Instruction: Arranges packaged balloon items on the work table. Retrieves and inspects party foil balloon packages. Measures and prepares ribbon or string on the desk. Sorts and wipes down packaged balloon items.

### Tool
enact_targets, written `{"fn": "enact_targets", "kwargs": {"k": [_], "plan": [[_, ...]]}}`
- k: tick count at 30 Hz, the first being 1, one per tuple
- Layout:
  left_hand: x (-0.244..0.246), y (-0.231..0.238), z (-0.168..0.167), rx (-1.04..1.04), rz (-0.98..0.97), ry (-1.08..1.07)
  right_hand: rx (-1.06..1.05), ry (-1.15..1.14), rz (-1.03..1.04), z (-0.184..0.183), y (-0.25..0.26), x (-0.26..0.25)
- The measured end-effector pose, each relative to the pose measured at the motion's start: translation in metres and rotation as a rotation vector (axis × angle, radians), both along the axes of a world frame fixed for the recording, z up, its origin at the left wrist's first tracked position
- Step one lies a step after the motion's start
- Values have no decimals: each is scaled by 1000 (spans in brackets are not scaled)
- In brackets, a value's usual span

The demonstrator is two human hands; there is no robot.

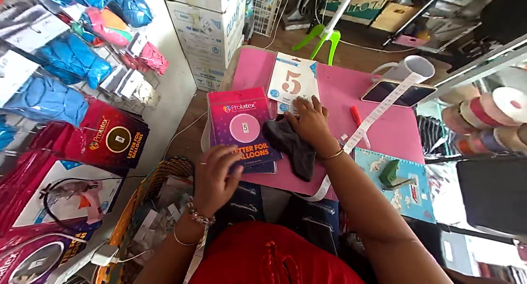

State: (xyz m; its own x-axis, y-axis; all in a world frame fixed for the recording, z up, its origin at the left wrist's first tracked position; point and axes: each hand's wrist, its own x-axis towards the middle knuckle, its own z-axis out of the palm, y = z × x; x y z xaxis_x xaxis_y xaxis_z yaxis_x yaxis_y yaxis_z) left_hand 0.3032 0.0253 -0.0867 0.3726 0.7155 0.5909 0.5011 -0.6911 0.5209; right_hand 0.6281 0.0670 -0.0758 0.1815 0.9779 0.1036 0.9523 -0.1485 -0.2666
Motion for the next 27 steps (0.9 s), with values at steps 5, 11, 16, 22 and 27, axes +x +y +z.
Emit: {"fn": "enact_targets", "kwargs": {"k": [5, 11, 16, 22, 27], "plan": [[-4, 20, -6, -307, 228, 141, -34, 88, 10, 15, 0, 3], [3, 26, -21, -347, 150, 106, 0, 250, -60, 18, -57, -12], [-4, 25, -22, -386, 126, 100, 1, 193, 38, 0, -98, -22], [-11, 16, -23, -469, 188, 51, 534, 203, -14, 32, -83, -40], [-10, 3, -27, -499, 179, 78, 254, 210, 276, 34, -56, -117]]}}
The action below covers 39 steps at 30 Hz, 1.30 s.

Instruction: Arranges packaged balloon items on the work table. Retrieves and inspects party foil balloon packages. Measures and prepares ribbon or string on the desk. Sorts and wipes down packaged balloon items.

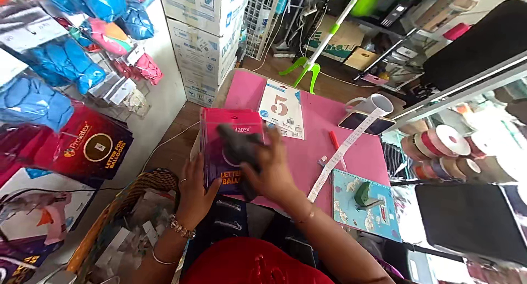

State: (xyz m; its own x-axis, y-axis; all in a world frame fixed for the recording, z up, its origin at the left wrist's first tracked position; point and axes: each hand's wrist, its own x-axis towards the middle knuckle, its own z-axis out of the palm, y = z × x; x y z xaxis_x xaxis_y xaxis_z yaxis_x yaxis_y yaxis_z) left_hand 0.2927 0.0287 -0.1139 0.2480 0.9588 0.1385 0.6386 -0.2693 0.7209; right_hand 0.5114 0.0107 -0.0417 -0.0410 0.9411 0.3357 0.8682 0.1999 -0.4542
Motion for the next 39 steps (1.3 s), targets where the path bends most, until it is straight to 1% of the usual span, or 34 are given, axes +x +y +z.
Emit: {"fn": "enact_targets", "kwargs": {"k": [2, 3, 4, 5, 7, 8, 11, 13, 15, 17, 19, 21, 23, 25, 27, 30, 32, 34, 36, 39], "plan": [[0, 0, -6, 41, 9, -13, -162, -141, 242, -26, 18, -27], [-1, 0, -10, 49, 20, -35, -164, -216, 317, -36, 29, -36], [-1, 0, -13, 58, 29, -58, -130, -254, 350, -43, 40, -40], [-2, 0, -15, 60, 30, -72, -89, -260, 350, -46, 52, -42], [-3, -2, -16, 30, 15, -77, -25, -263, 287, -49, 79, -41], [-2, -2, -15, 19, 14, -77, -29, -269, 243, -47, 92, -39], [3, -1, -17, -5, 36, -84, -182, -268, 102, -34, 128, -33], [4, -2, -15, -40, 48, -79, -256, -246, 49, -28, 136, -31], [5, -3, -14, -48, 62, -78, -303, -265, 64, -26, 129, -33], [6, -4, -15, -16, 78, -94, -325, -275, 141, -25, 104, -34], [8, -4, -17, 26, 84, -120, -276, -273, 251, -32, 62, -33], [7, -3, -19, 30, 80, -174, -159, -240, 326, -43, 16, -28], [2, -1, -14, 11, 81, -190, -13, -187, 351, -56, -18, -14], [-3, 4, -2, 8, 99, -182, 61, -78, 306, -60, -38, 5], [-9, 11, 8, 22, 104, -171, 88, 106, 177, -56, -49, 26], [-16, 24, 26, 55, 133, -133, 189, 395, -121, -51, -55, 55], [-19, 31, 35, -11, 133, -105, 239, 527, -303, -52, -56, 66], [-20, 36, 39, -118, 77, -94, 262, 680, -394, -57, -56, 70], [-17, 37, 46, -238, 30, -48, 269, 832, -406, -60, -57, 70], [-17, 40, 54, -366, 37, -5, 286, 896, -392, -61, -59, 70]]}}
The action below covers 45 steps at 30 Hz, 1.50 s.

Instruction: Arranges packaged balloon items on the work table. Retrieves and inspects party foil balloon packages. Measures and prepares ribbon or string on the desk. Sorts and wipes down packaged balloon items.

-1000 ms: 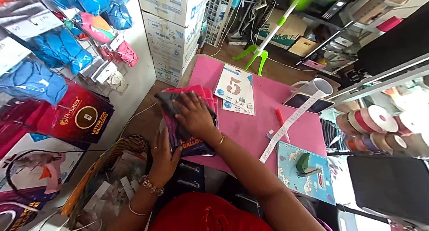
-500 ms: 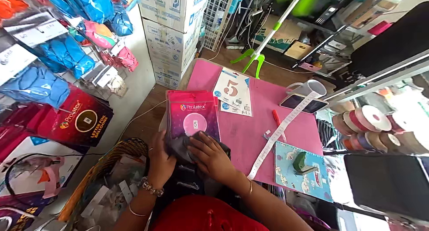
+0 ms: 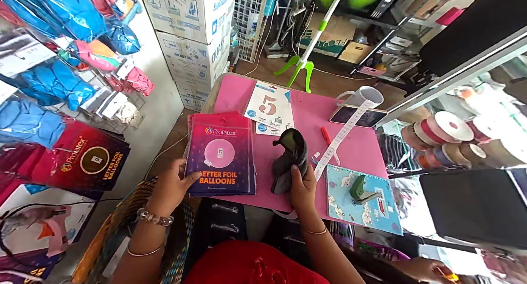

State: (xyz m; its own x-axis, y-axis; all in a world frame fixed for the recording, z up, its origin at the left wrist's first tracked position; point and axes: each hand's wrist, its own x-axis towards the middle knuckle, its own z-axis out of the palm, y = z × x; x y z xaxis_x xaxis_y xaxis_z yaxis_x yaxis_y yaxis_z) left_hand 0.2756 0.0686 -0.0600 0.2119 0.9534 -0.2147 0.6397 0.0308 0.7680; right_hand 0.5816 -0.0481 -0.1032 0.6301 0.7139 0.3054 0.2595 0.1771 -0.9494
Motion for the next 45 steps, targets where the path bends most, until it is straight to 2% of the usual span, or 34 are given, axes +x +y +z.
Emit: {"fn": "enact_targets", "kwargs": {"k": [2, 6, 10, 13, 18, 22, 25, 27, 29, 31, 33, 36, 38, 40, 43, 45], "plan": [[-9, 3, 4, 27, 12, 0, 14, 2, 14, -1, 0, 0], [-21, 3, 24, 212, 99, 4, 39, 21, 14, -2, -1, 2], [-5, 11, 50, 198, 162, -264, 72, 59, -3, -2, -2, 2], [30, 34, 57, 143, 89, -385, 91, 63, -7, -3, -2, 3], [114, 75, 52, 23, -75, -452, 102, 78, -28, -5, -3, 2], [173, 89, 48, -60, -130, -457, 113, 108, -71, -4, -5, 2], [200, 94, 43, -86, -170, -447, 124, 141, -75, -4, -5, 2], [201, 96, 41, -5, -260, -313, 128, 150, -67, -4, -5, 2], [186, 87, 49, 168, -338, -180, 137, 158, -59, -4, -5, 2], [154, 67, 58, 364, -367, -80, 144, 177, -64, -4, -5, 2], [111, 53, 48, 519, -334, 40, 132, 162, -91, 0, -6, 1], [44, 22, 16, 508, -183, 150, 109, -104, -84, 14, -1, -8], [19, 0, -11, 427, -117, 172, 38, -365, 32, 23, 6, -25], [13, -20, -35, 363, -103, 164, -96, -613, 218, 30, 19, -55], [22, -33, -55, 451, -61, 109, -419, -930, 640, 31, 47, -95], [23, -32, -61, 500, -50, 101, -470, -1069, 714, 28, 77, -105]]}}
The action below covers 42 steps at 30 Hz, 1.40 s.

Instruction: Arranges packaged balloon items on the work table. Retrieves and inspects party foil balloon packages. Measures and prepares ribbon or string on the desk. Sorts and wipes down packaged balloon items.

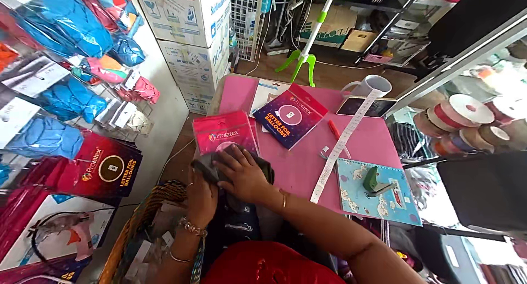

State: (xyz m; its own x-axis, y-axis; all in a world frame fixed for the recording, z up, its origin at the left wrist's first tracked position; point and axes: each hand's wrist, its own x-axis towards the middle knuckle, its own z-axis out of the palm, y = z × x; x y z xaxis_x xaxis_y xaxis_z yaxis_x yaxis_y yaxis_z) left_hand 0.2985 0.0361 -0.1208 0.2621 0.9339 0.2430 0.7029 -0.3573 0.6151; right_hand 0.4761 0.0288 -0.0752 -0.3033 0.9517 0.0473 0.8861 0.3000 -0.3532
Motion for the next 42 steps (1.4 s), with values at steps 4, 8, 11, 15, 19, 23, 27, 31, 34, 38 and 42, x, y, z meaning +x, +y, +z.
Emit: {"fn": "enact_targets", "kwargs": {"k": [4, 8, 11, 15, 19, 23, 27, 31, 34, 38, 42], "plan": [[-1, 1, 0, -11, -13, 53, 155, -40, -149, -9, 77, 16], [1, 0, -2, -14, 13, 22, 41, -98, -282, 0, 111, 20], [3, -1, -7, 21, 30, 0, 37, -94, -181, -3, 79, 8], [1, 1, -9, 44, 5, -98, 40, 23, 31, -8, -2, 7], [-7, 6, 3, -1, 18, -224, 228, 238, -52, -4, -43, 40], [-13, 14, 20, -39, 59, -220, -42, 237, -623, 32, -37, 85], [-18, 15, 44, -52, 115, -287, -358, 101, -751, 40, -24, 119], [-26, 17, 69, -15, 141, -443, -405, 35, -727, 50, -17, 140], [-19, 25, 89, -71, 113, -589, -411, -6, -772, 56, -11, 157], [22, 55, 102, -235, 13, -760, -212, 98, -929, 56, -18, 156], [94, 93, 98, -493, -47, -795, 121, 465, -978, 23, -35, 144]]}}
